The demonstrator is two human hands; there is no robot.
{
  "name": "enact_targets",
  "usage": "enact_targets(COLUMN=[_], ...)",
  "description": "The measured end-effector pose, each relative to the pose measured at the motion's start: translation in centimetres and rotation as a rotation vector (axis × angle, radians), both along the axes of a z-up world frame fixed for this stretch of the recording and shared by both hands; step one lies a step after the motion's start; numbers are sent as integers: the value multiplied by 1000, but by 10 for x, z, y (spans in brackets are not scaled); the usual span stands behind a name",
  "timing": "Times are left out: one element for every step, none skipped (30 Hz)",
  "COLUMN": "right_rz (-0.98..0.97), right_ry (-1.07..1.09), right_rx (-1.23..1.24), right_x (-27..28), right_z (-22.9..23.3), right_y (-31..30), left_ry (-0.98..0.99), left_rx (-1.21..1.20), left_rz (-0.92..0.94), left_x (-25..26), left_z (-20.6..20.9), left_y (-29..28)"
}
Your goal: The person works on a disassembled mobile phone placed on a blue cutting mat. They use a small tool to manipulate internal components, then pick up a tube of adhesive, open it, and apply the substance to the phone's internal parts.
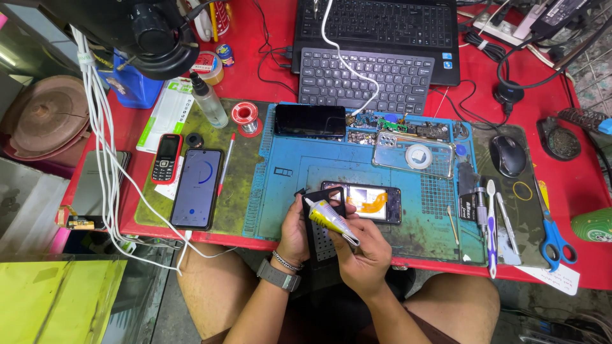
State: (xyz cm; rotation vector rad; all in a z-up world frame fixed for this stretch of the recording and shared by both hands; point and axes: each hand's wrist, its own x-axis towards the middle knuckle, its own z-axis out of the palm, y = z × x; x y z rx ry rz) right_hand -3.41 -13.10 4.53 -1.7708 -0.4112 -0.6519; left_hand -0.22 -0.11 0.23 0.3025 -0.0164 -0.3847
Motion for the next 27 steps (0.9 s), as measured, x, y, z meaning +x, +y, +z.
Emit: enact_targets(right_rz=[0, -3, -6, -7, -10, -12, -14, -8, -3, -6, -8, -11, -15, -7, 0, -6, 12, 31, 24, -41, -106, -112, 16, 147, 140, 79, 18], right_ry=[0, 9, 17, 16, 14, 11, 11, 7, 1, -1, 10, 21, 19, 23, 27, 24, 69, 113, 110, 303, 496, 492, 493, 487, 481, 502, 521], right_rx=[0, -9, -18, -17, -15, -13, -13, -9, -5, -5, 8, 20, 20, 25, 30, 30, 113, 195, 196, 287, 379, 380, 647, 912, 913, 893, 873], right_x=[0, -1, 0, 0, 0, 0, 0, 0, 1, 1, 1, 2, 2, 3, 3, 2, 2, 2, 2, 3, 3, 9, 14, 19, 22, 26, 30], right_z=[-1, -2, -3, -2, -1, 0, 0, 0, 0, 0, 0, -1, 0, 2, 3, 0, -2, -5, -13, -21, -29, -31, -33, -35, -34, -33, -32], right_y=[0, 0, -1, -1, 0, 0, 0, 0, 0, 0, 0, 0, 0, 0, 0, 0, 1, 1, -4, -9, -14, -18, -22, -27, -32, -38, -43], left_ry=[0, -8, -17, -18, -6, 5, 5, 1, -4, -6, -2, 2, -1, 6, 12, 9, -10, -30, -33, -99, -166, -170, -126, -81, -83, -17, 46], left_rx=[0, -6, -12, -12, 8, 29, 29, -1, -31, -31, -10, 10, 10, 21, 32, 33, -6, -45, -45, 75, 195, 194, 94, -6, -7, 49, 106], left_rz=[0, 3, 5, 3, 16, 28, 26, 16, 5, 2, 14, 27, 22, 43, 63, 58, 21, -16, -23, 28, 81, 74, 63, 51, 43, 86, 129], left_x=[0, 0, 0, 1, 1, 1, 0, 0, 1, 1, 0, 0, 0, 0, 1, 0, 1, 1, 2, 2, 3, 3, 3, 3, 4, 6, 8], left_z=[1, 2, 4, 2, 1, -1, 0, 1, 2, 2, 3, 3, 3, 3, 2, -1, -5, -9, -5, -2, 1, 0, -1, -2, 1, 4, 7], left_y=[0, 0, 0, 0, 0, 0, 0, -1, -1, 0, 0, 0, -1, -1, -1, -1, 0, 0, 1, 2, 3, 2, 1, -1, -1, -1, -1])
